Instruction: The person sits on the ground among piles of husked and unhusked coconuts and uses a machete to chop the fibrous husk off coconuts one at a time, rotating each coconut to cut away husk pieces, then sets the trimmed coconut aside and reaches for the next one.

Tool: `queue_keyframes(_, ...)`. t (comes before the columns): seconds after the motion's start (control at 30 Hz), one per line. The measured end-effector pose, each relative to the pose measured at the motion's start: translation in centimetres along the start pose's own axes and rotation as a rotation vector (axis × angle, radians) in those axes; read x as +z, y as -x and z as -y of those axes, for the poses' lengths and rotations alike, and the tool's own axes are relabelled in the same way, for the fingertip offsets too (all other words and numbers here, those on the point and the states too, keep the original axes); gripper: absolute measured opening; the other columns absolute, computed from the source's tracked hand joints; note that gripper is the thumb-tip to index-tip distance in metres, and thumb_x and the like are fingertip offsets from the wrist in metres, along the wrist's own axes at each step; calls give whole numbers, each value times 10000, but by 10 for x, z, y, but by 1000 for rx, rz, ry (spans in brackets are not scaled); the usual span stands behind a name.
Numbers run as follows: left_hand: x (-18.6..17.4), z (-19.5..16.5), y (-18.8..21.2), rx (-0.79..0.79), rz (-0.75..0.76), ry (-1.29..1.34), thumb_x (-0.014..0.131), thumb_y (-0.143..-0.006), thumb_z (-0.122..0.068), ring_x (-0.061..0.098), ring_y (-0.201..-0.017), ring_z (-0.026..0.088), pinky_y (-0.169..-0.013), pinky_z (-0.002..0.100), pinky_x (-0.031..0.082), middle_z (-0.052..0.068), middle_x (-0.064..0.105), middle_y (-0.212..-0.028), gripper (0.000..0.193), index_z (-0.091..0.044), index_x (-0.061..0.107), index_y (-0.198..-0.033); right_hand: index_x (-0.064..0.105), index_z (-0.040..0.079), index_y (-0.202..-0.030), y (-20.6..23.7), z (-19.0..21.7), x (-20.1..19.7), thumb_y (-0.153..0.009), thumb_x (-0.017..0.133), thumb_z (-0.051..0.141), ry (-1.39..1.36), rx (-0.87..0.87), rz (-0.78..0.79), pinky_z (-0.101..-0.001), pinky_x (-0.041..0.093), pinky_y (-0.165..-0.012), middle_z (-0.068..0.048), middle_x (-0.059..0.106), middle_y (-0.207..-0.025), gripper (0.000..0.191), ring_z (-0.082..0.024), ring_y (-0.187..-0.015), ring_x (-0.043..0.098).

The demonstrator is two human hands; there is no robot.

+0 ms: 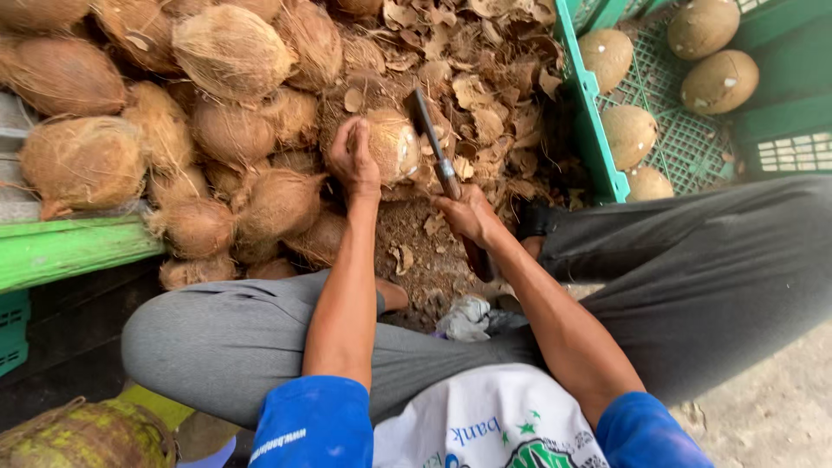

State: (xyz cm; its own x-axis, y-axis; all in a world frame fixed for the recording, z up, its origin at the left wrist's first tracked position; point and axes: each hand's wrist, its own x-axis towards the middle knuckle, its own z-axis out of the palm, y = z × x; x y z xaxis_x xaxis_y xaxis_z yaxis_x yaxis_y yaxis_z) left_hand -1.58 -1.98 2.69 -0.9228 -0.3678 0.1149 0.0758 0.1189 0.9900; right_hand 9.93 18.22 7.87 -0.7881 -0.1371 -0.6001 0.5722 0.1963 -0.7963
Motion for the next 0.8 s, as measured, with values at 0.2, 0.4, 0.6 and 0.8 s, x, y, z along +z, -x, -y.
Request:
queue_keyframes(0.2,-2,6,-6,-434,-26,-479,525,-921,-635,597,-707,196,-639,365,472,95,677,-816,543,-146,757,-970,500,124,-710,12,13,-1,-986,690,283,327,-67,-86,-326,453,-454,-3,528,-567,371,-120,-458,495)
queue_keyframes(0.4,2,13,-11,-242,35,-426,546,-947,-568,589,-584,158,-531,336,456,14,711,-752,458,-163,726,-834,604,153,-805,20,38,-4,-951,606,224,-104,-313,-138,-331,515,-411,25,638,-671,162,-101,-453,555)
queue_keyframes(0.6,3,11,-15,-282,85,-615,487,-945,-488,537,-519,145,-405,339,387,-32,684,-794,356,-212,708,-906,613,170,-732,28,53,1,-972,656,211,108,-45,-50,-282,411,-375,0,557,-594,247,-100,-424,465)
queue_keyframes(0.8,6,7,-14,-326,39,-644,521,-967,-537,545,-568,104,-468,303,385,-6,687,-746,447,-164,743,-858,491,127,-687,29,55,4,-998,667,224,-127,-483,-174,-282,434,-367,15,518,-584,371,-81,-427,463)
